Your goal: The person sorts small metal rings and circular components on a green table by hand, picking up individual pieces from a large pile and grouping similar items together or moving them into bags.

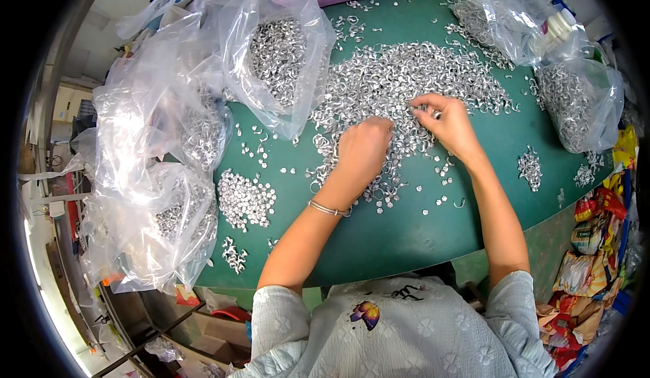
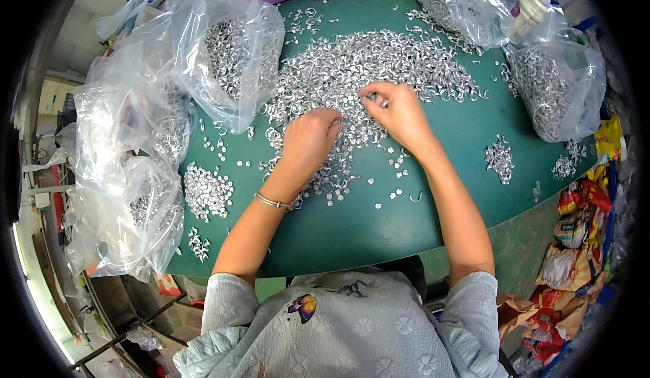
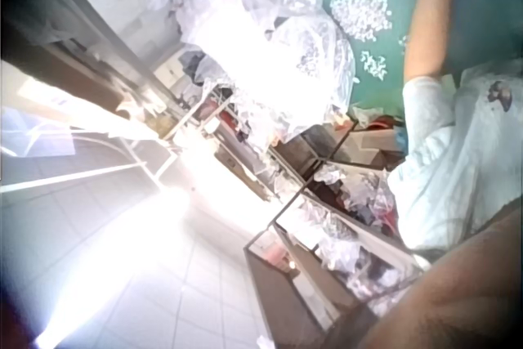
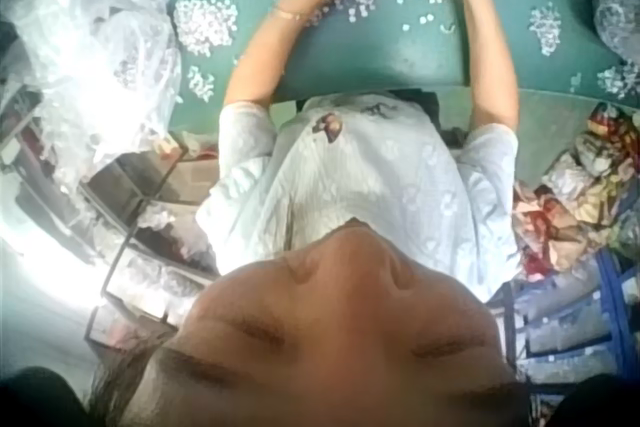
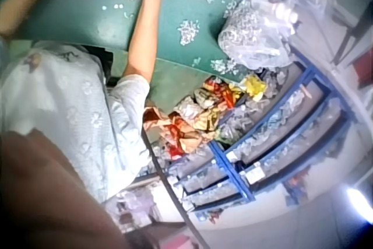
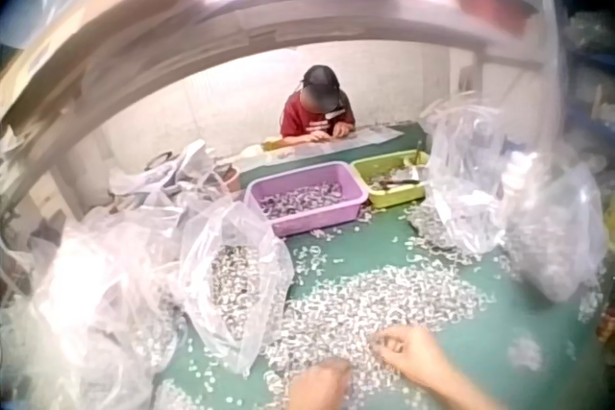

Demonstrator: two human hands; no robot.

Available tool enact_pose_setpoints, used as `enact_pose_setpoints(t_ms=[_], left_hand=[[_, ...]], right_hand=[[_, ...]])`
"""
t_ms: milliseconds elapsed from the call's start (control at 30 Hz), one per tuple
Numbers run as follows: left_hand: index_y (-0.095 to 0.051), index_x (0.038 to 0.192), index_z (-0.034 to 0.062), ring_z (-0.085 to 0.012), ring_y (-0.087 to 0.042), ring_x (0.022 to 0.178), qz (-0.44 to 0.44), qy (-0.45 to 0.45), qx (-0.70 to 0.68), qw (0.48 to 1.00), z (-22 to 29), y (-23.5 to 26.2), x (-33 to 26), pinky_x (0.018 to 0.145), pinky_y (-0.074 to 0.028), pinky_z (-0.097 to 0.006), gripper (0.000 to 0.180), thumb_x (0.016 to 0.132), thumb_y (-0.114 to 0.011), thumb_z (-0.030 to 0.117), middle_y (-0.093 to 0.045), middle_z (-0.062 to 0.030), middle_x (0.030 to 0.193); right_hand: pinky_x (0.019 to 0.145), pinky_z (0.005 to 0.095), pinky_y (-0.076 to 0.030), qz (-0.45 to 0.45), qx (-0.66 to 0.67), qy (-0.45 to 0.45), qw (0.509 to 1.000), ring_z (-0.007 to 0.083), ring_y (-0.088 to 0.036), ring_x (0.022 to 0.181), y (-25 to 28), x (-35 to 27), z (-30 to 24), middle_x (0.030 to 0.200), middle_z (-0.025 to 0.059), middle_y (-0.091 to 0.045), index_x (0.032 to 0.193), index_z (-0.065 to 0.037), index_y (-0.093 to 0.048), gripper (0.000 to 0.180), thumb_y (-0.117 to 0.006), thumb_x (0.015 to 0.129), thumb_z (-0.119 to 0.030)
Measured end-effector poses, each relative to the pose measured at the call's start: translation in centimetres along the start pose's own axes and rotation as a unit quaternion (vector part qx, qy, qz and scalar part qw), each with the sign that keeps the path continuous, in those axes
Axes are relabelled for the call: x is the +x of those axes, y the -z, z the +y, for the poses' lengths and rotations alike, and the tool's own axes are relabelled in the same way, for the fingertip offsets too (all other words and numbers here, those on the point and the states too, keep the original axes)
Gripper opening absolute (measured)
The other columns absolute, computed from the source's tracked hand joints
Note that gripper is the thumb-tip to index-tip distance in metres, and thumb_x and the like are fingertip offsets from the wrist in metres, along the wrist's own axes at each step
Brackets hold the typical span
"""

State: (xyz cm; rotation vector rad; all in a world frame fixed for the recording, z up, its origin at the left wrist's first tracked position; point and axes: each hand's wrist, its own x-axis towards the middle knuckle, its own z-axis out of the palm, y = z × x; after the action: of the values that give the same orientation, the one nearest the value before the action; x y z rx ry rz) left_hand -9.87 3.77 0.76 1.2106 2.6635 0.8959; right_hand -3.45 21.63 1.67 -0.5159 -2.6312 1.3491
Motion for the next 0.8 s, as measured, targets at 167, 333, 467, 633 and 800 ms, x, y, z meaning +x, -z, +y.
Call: enact_pose_setpoints(t_ms=[167, 333, 467, 633, 800], left_hand=[[-0.066, 0.094, 0.0057, -0.0335, -0.064, 0.076, 0.0, 0.019, -0.008, 1.0, 0.0, 0.8, 0.0, 0.067, -0.05, -0.041, 0.02, 0.075, -0.068, 0.011, -0.067, -0.0139, 0.085], [-0.065, 0.091, 0.0031, -0.0327, -0.063, 0.071, 0.016, 0.043, 0.009, 0.999, 0.3, 0.9, -0.1, 0.064, -0.049, -0.039, 0.02, 0.073, -0.069, 0.011, -0.064, -0.0179, 0.079], [-0.064, 0.088, 0.0015, -0.0249, -0.061, 0.064, -0.03, 0.102, -0.132, 0.986, -0.8, 1.1, 0.1, 0.058, -0.047, -0.033, 0.015, 0.077, -0.068, 0.011, -0.065, -0.0123, 0.075], [-0.058, 0.094, -0.0011, -0.0176, -0.056, 0.079, -0.076, 0.211, -0.734, 0.641, -3.2, 2.2, -0.9, 0.06, -0.044, -0.028, 0.015, 0.081, -0.062, 0.006, -0.06, -0.0101, 0.091], [-0.055, 0.087, 0.0001, -0.0168, -0.05, 0.073, 0.055, 0.284, -0.853, 0.434, -1.9, 3.2, -2.9, 0.058, -0.041, -0.027, 0.006, 0.083, -0.057, 0.003, -0.055, -0.0124, 0.084]], right_hand=[[0.067, 0.04, -0.052, -0.012, -0.204, 0.094, 0.974, 0.0309, -0.065, 0.074, -2.0, 0.0, -1.7, 0.079, 0.0141, -0.067, 0.097, -0.011, -0.07, 0.021, -0.069, 0.077, -0.018], [0.061, 0.0361, -0.049, 0.037, 0.028, 0.117, 0.992, 0.0211, -0.064, 0.064, -1.4, 0.4, 0.4, 0.07, 0.0092, -0.065, 0.091, -0.006, -0.068, 0.015, -0.066, 0.079, -0.014], [0.036, 0.0191, -0.023, -0.097, 0.527, -0.18, 0.825, 0.0081, -0.038, 0.049, 1.0, -1.4, -0.8, 0.064, -0.0009, -0.046, 0.086, -0.003, -0.056, 0.015, -0.054, 0.089, -0.017], [0.037, 0.0203, -0.026, -0.097, 0.674, -0.235, 0.694, 0.0091, -0.039, 0.048, 0.9, -3.2, -0.8, 0.067, 0.0014, -0.049, 0.082, -0.003, -0.054, 0.024, -0.053, 0.092, -0.025], [0.04, 0.0193, -0.027, -0.187, 0.558, -0.188, 0.786, 0.0075, -0.042, 0.05, 0.7, -3.4, 0.8, 0.068, 0.0011, -0.052, 0.089, 0.0, -0.059, 0.025, -0.053, 0.093, -0.025]])
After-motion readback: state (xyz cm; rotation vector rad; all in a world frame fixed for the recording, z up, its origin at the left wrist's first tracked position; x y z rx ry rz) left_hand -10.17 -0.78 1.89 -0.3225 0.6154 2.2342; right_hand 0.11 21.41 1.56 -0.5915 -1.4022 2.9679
